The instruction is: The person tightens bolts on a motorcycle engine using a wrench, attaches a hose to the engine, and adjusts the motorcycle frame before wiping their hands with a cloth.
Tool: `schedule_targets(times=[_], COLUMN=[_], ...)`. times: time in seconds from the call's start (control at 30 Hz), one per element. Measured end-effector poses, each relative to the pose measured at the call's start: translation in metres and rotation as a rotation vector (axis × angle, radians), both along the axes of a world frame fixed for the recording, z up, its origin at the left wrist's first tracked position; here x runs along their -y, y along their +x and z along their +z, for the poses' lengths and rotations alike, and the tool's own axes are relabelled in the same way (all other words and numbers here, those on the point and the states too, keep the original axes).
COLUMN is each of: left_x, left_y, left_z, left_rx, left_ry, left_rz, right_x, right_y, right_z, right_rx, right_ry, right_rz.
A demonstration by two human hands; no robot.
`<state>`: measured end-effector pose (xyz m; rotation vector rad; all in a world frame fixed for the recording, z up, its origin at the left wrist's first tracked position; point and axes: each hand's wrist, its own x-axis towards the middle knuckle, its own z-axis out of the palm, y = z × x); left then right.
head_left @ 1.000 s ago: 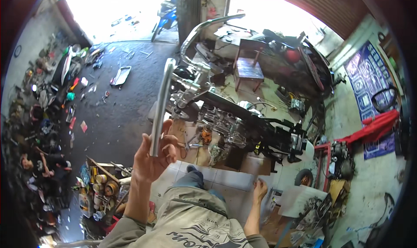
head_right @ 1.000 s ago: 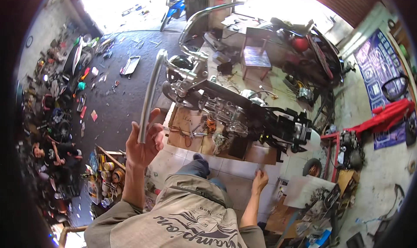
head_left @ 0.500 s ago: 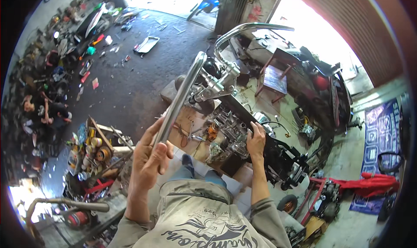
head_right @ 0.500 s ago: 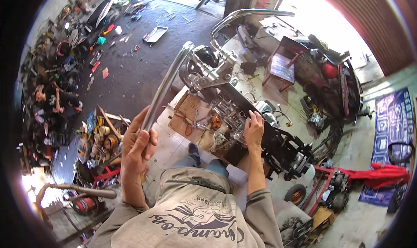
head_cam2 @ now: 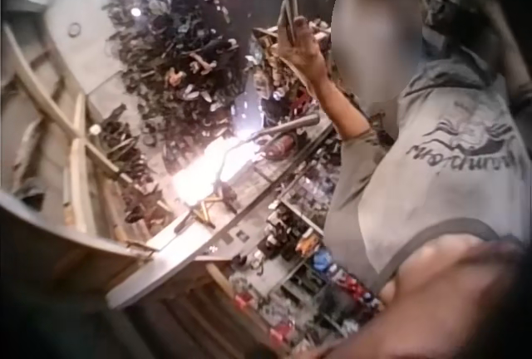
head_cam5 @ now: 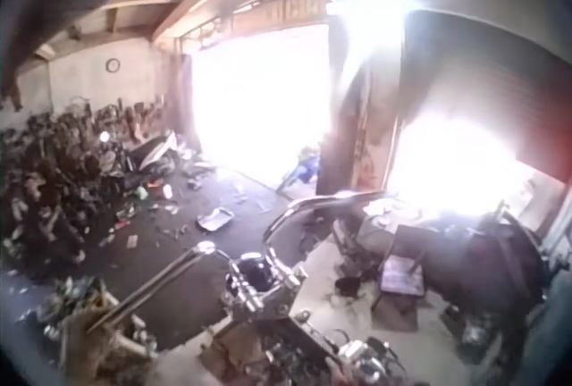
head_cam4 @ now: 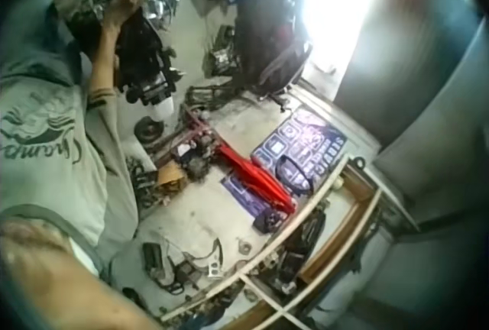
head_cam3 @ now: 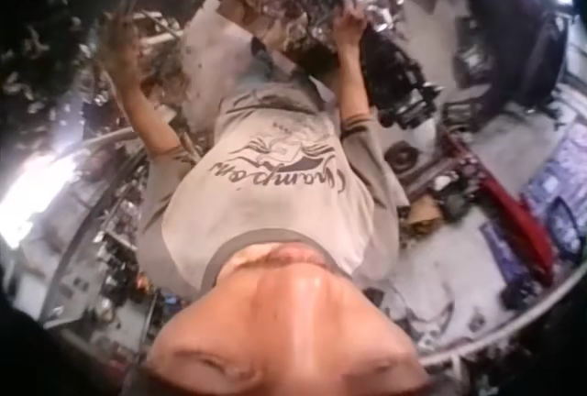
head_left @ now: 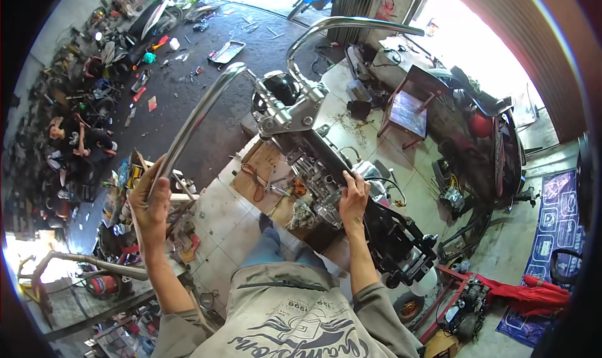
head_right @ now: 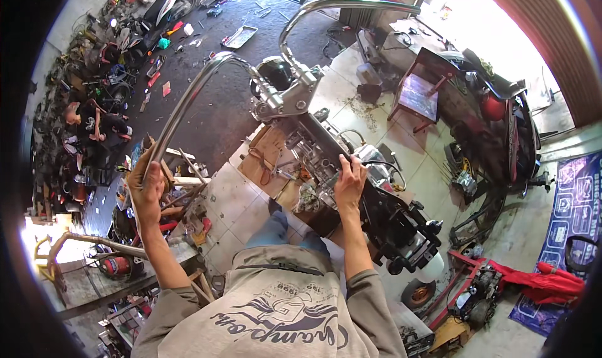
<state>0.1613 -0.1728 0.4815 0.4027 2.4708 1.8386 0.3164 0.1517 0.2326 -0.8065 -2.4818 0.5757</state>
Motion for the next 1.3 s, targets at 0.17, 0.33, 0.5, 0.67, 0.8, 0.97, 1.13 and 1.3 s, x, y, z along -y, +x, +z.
schedule_targets(times=[0.17, 0.33, 0.5, 0.67, 0.8, 0.97, 1.13, 1.3], left_x=[-0.003, 0.006, 0.013, -0.044, -0.097, -0.145, -0.186, -0.231], left_y=[0.007, 0.011, -0.013, -0.008, 0.042, 0.105, 0.181, 0.297], left_z=[-0.004, -0.013, -0.064, -0.174, -0.209, -0.195, -0.201, -0.221], left_rx=[0.019, 0.066, 0.527, 0.688, 0.481, 0.308, 0.149, 0.039], left_ry=[0.029, 0.151, 0.963, 0.024, -0.416, -0.389, -0.466, -0.337], left_rz=[0.020, -0.129, -0.457, -0.315, -0.923, -1.281, -1.400, -1.337], right_x=[-0.001, -0.028, -0.086, -0.105, -0.078, -0.020, 0.024, 0.040], right_y=[-0.001, 0.001, -0.001, 0.030, 0.122, 0.253, 0.373, 0.487], right_z=[0.011, 0.056, 0.112, 0.125, 0.134, 0.143, 0.109, 0.058], right_rx=[0.036, -0.078, -0.138, -0.067, 0.001, 0.005, -0.060, 0.001], right_ry=[-0.010, -0.286, -0.283, -0.223, -0.158, -0.106, -0.222, -0.417], right_rz=[-0.029, 0.116, 0.029, -0.238, -0.513, -0.828, -0.997, -1.048])
